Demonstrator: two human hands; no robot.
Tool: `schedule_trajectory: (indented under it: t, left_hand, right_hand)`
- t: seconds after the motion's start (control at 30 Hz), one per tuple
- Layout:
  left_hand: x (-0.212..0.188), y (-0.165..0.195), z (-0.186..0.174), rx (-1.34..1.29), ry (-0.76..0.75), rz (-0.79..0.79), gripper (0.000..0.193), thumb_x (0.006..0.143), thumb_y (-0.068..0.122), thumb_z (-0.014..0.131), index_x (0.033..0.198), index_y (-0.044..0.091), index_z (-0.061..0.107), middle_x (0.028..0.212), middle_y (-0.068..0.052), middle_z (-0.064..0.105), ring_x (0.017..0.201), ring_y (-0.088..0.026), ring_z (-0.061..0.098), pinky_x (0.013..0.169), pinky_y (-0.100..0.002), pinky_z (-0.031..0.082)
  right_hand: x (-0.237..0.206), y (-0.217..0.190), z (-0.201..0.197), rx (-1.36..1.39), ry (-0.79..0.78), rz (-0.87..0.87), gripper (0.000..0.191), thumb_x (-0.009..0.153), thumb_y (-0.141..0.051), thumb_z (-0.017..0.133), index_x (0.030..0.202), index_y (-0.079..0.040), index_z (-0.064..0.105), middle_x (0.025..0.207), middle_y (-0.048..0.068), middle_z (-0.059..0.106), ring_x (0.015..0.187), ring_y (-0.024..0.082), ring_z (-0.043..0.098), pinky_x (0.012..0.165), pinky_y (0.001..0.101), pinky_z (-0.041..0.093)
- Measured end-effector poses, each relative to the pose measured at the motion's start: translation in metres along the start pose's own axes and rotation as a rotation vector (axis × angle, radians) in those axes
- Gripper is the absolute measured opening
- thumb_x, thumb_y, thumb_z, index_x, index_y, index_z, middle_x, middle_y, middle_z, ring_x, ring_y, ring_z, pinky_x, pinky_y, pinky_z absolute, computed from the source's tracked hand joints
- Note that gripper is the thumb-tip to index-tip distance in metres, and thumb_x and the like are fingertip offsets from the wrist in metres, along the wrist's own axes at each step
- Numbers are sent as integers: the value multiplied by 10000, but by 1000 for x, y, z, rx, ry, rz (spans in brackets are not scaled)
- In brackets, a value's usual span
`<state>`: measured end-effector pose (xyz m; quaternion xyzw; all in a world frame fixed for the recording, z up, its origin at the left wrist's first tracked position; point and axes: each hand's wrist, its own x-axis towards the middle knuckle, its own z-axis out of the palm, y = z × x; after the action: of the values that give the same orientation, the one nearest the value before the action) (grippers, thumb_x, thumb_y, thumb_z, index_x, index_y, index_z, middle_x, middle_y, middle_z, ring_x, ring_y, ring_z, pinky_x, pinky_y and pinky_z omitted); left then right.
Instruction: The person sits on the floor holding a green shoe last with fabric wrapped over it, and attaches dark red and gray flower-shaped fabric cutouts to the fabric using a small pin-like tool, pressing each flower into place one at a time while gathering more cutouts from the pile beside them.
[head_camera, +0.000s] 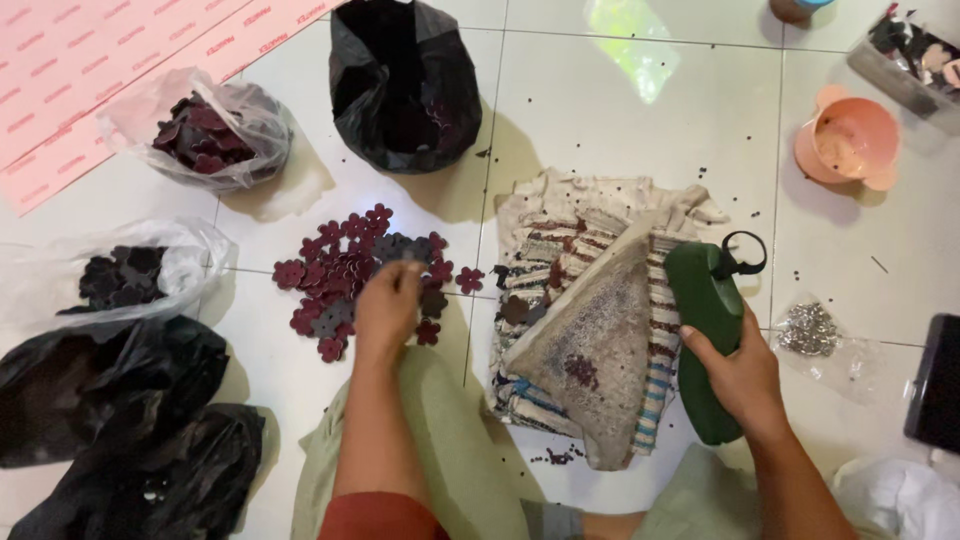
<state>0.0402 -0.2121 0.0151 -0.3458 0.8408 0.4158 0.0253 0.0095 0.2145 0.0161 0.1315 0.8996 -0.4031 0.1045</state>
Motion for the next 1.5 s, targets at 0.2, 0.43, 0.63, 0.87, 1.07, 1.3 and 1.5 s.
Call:
schedule_trajectory:
  t: [0.2, 0.43, 0.63, 0.87, 1.07, 1.3, 1.5]
  left_hand:
    - [13, 3, 45, 213, -119, 307, 287, 864, 353, 728, 1049, 150, 812, 1056, -172, 741, 980, -371, 692, 855, -451, 531]
    - [-21, 69, 71, 96, -281, 221, 335, 874, 376, 733, 1111, 143, 772, 1033, -161, 751, 940, -330, 721, 850, -424, 562]
    - [-28, 101, 55, 4, -150, 450, 371, 865, 283, 736, 1220, 178, 732, 1065, -125, 743, 944, -324, 710, 815, -418, 549]
    - [114, 135, -21, 102, 409, 693, 207, 986, 53, 621, 1154, 39, 740, 1069, -206, 724, 1023, -393, 690, 908, -470, 538]
    - [168, 158, -8, 347, 49, 287, 946, 745, 279, 877, 1508, 80, 354, 1439, -260, 426, 1286, -435, 493, 1010, -456, 447]
    - [172, 142, 35, 60, 118, 306, 558, 974, 219, 536, 1519, 112, 484, 1664, -219, 310, 1385, -405, 497, 1124, -393, 453]
    - [186, 146, 32, -314, 61, 113, 454, 1052, 291, 390, 1417, 83, 561, 1508, -141, 564, 1328, -329, 578, 1093, -361, 473]
  right_hand:
    - [8, 9, 5, -7, 27, -68, 834, 817, -356, 785, 1548, -110, 468, 1244, 165, 705, 1094, 261, 689, 929, 387, 522]
    - [9, 12, 7, 74, 5, -17, 836, 811, -328, 778, 1553, -116, 456, 1240, 141, 707, 1082, 233, 685, 922, 371, 527]
    - [10, 7, 8, 83, -3, -50, 835, 802, -306, 783, 1548, -110, 464, 1227, 132, 715, 1076, 223, 685, 927, 362, 521]
    - [12, 1, 9, 123, -23, 69, 865, 773, -300, 784, 1550, -114, 451, 1205, 134, 725, 1032, 242, 711, 882, 376, 549]
    - [12, 1, 9, 86, 25, -60, 832, 786, -290, 792, 1521, -73, 467, 1257, 147, 694, 1106, 229, 675, 943, 357, 511]
    - [7, 0, 7, 48, 34, -81, 822, 801, -255, 786, 1530, -71, 455, 1316, 163, 635, 1144, 245, 647, 962, 366, 497]
    - [7, -3, 7, 106, 2, -50, 822, 792, -254, 774, 1533, -91, 455, 1309, 149, 645, 1142, 235, 655, 962, 367, 507]
